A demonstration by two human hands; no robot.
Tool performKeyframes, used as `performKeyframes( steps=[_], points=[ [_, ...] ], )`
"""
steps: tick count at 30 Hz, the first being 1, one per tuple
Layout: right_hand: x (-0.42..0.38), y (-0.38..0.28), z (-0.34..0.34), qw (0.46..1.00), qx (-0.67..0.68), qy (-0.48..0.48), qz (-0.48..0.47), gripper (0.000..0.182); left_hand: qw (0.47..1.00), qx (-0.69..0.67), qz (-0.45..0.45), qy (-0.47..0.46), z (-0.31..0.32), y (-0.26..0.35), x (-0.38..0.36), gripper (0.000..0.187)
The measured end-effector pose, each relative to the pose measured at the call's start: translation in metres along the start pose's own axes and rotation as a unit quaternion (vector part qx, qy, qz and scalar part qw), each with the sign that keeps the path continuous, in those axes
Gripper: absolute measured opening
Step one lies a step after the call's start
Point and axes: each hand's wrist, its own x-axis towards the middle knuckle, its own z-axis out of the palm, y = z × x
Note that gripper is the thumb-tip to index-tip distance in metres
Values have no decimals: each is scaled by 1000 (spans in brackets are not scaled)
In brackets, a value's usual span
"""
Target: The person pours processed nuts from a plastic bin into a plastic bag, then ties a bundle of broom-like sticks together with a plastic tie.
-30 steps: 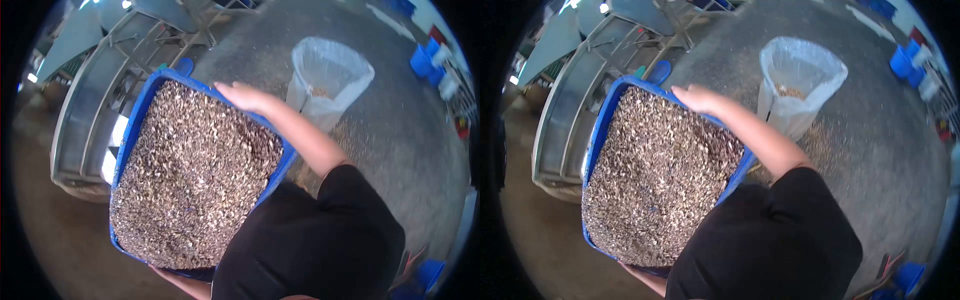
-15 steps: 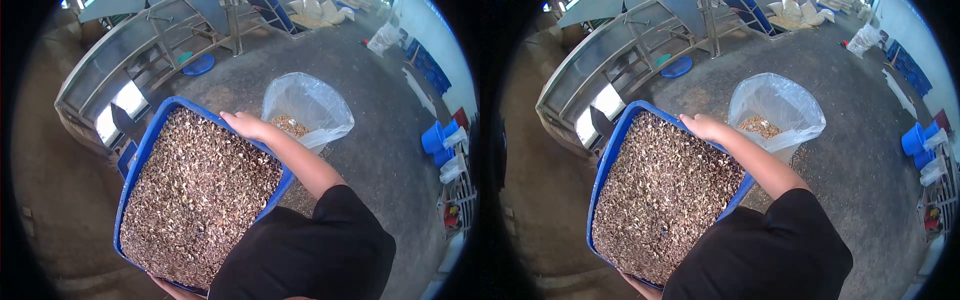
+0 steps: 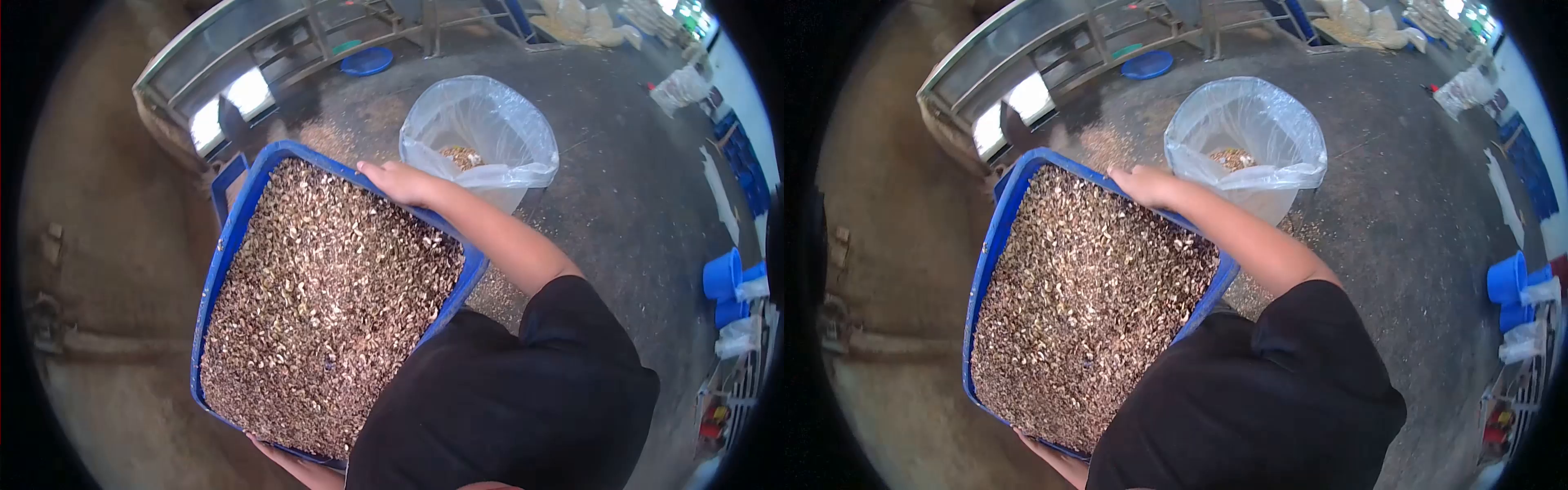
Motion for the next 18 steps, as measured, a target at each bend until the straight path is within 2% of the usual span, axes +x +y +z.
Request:
performKeyframes(
  steps=[4,6,9,11,12,14,15,17,18],
  points=[
    [6,8,7,999,18,-36,8,91,1000,-17,-6,-6,-6,13,-11,71],
    [17,18,10,1000,-3,-4,-18,78,1000,-4,-9,12,-2,14,-17,71],
    [8,2,0,999,-42,-26,22,73,995,73,-2,72,4,21,-14,71],
    [-4,-5,-1,999,-9,-22,34,73,995,83,11,58,18,20,-23,70],
    [-1,-1,0,998,12,-40,35,77,995,87,37,29,-15,13,-13,70],
    [-5,-11,-2,999,11,-30,16,78,994,85,75,-1,-26,12,-2,70],
    [-11,-17,-4,1000,-4,-23,8,80,995,78,53,12,-2,15,-15,69],
    [-18,-23,-5,1000,1,-13,5,80,997,64,33,29,6,18,-30,69],
    [-13,-18,-6,1000,-8,-19,-13,80,999,38,30,-1,1,18,-29,68]
  ],
)
